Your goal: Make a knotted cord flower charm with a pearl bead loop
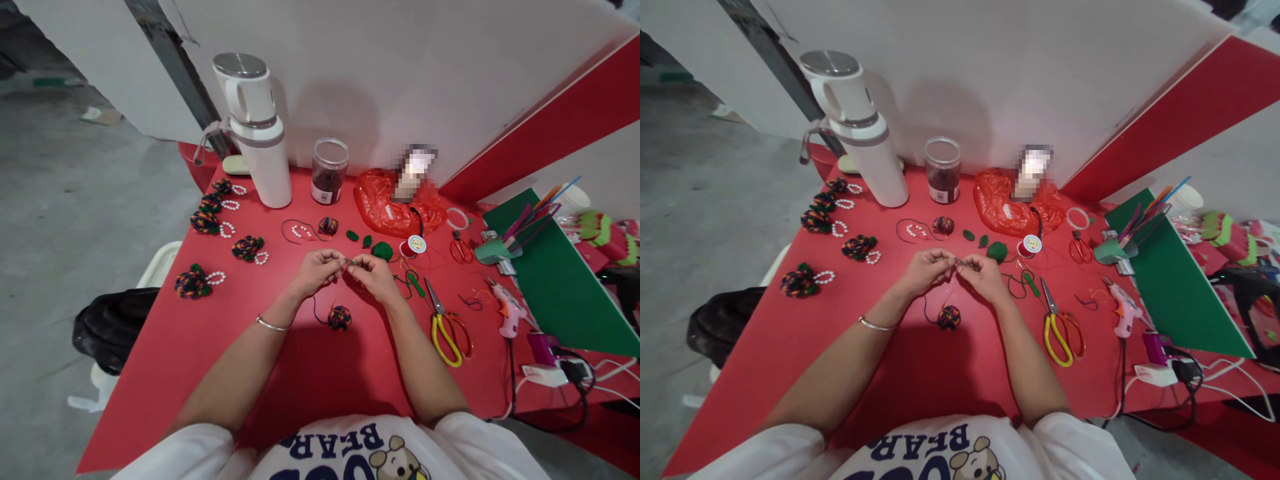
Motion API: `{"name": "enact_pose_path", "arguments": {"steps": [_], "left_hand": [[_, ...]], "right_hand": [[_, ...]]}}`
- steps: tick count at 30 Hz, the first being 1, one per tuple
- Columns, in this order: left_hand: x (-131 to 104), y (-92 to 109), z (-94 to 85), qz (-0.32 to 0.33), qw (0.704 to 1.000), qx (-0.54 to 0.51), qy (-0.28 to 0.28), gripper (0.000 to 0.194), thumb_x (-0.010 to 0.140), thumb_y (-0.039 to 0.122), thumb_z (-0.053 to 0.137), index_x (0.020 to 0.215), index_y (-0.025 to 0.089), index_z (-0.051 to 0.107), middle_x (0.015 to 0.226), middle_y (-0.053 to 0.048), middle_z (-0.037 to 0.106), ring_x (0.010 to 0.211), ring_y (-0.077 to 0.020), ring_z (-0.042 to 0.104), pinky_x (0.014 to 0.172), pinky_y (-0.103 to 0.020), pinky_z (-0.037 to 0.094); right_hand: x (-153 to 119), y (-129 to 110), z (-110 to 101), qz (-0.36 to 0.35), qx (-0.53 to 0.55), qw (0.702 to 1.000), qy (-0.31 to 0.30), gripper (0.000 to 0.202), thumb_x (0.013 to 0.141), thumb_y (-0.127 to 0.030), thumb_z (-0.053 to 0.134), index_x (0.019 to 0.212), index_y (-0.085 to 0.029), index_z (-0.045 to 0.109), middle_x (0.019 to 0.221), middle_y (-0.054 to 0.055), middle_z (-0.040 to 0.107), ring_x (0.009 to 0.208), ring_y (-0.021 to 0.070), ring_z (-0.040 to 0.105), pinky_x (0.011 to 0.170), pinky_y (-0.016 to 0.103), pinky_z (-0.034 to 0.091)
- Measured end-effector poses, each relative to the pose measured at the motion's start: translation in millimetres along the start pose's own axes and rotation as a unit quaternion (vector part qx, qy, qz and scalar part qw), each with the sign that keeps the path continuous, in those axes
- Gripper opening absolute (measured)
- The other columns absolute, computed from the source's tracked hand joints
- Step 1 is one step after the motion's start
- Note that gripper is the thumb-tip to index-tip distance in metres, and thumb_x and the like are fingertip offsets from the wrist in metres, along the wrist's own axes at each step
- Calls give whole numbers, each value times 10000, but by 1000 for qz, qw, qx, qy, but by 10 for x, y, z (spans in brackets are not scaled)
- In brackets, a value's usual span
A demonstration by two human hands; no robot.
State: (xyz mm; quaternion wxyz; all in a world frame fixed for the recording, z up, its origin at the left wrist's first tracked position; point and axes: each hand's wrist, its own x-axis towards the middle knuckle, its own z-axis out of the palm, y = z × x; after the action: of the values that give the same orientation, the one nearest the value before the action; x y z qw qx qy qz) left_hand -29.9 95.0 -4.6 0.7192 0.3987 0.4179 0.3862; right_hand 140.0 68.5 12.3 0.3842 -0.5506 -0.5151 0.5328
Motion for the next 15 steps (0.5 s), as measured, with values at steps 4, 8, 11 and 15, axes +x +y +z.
{"name": "enact_pose_path", "arguments": {"steps": [4,8,11,15], "left_hand": [[6,-12,-8,5,1000,0,-8,364,668,428,828,787,135,649,499,30,588,342,-37,391,349,-168,253],[13,-18,-13,3,1000,-2,-13,366,677,436,822,792,135,648,508,34,587,332,-29,355,346,-177,238],[18,-22,-10,6,1000,-1,-10,361,685,439,812,794,140,642,512,34,589,333,-30,350,347,-181,232],[14,-14,7,13,1000,13,-3,359,681,438,804,803,140,643,509,35,588,344,-39,384,361,-182,268]], "right_hand": [[-13,-20,-17,8,-6,1000,-18,207,767,-384,710,754,-187,650,612,-47,554,501,87,431,474,231,337],[-16,-16,-48,35,17,998,-51,266,771,-433,735,790,-184,641,622,-34,601,491,94,492,464,228,380],[-6,-2,-54,40,74,995,-52,347,737,-414,778,981,-202,654,688,-30,655,504,107,548,487,241,444],[17,19,-14,-7,67,997,-27,441,728,-375,814,1129,-229,704,840,4,722,659,133,632,628,269,513]]}}
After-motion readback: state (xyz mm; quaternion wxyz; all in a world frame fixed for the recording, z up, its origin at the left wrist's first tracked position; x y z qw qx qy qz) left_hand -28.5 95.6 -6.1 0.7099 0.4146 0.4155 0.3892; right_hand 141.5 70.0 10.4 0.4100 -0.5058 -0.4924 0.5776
